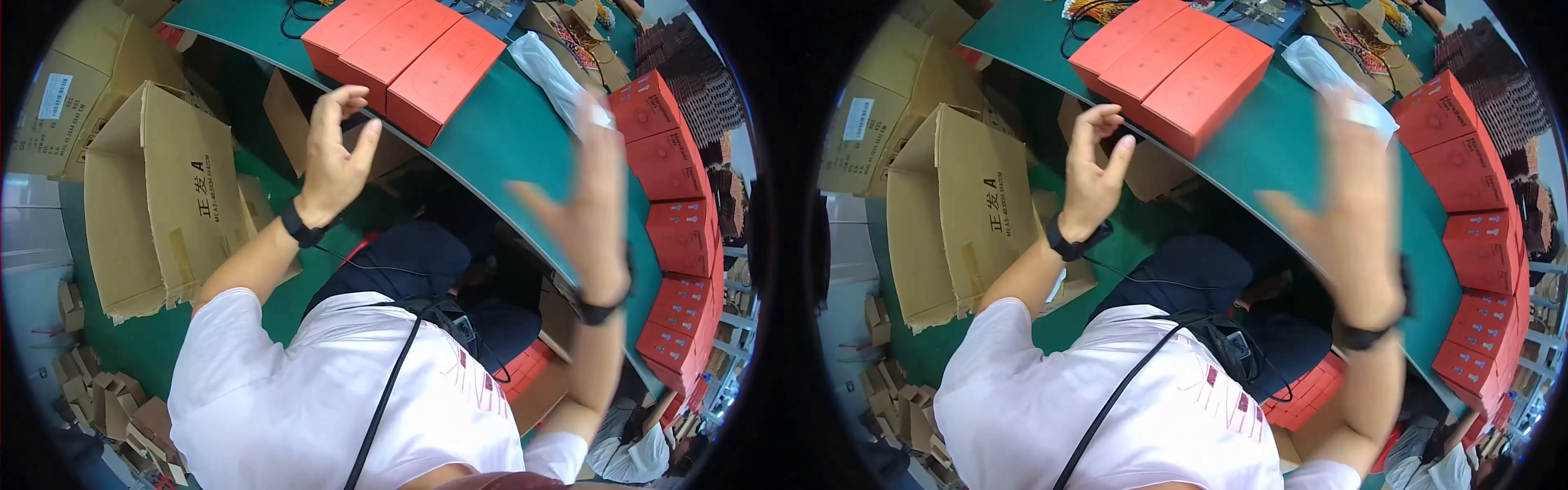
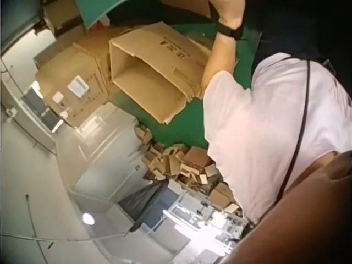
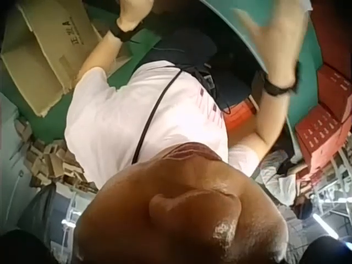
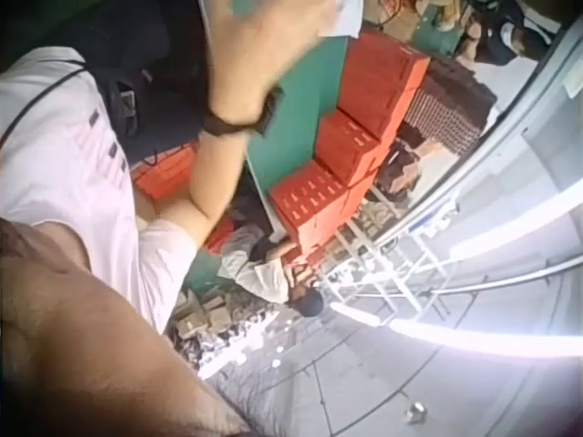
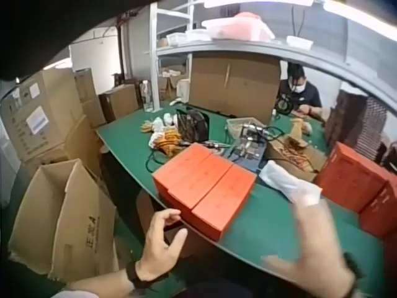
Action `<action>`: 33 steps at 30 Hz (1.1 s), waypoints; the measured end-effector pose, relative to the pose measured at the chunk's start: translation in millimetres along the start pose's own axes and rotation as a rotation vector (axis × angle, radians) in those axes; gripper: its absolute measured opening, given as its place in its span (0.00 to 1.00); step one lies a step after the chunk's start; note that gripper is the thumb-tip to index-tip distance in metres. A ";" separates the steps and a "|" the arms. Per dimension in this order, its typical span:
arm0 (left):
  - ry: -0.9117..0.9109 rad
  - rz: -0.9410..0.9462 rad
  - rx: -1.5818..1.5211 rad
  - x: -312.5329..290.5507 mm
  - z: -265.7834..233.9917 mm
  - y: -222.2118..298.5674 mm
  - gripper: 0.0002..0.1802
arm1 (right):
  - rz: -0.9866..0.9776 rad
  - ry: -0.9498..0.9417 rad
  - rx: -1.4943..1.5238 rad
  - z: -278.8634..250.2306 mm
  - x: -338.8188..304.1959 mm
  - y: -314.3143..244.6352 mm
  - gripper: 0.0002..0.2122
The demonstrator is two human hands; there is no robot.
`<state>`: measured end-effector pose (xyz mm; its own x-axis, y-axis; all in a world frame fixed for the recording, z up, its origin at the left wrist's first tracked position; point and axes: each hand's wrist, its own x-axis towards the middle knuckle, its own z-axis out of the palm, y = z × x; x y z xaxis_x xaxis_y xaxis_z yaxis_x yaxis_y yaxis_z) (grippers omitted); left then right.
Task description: The person is removing handheld fans from protective sleeves and placing them into red boxes for packaging.
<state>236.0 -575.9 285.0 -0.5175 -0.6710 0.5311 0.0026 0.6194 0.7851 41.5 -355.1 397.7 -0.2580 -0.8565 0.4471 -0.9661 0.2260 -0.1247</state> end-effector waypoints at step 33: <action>-1.065 1.020 0.215 18.9 240.9 145.5 0.66 | 1.216 0.233 0.570 -59.4 -217.7 47.3 0.28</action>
<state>20.4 -400.2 332.5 -0.7370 0.6245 0.2585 0.6656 0.7372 0.1164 51.6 -130.4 347.1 -0.9865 -0.1455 -0.0757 -0.0083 0.5051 -0.8630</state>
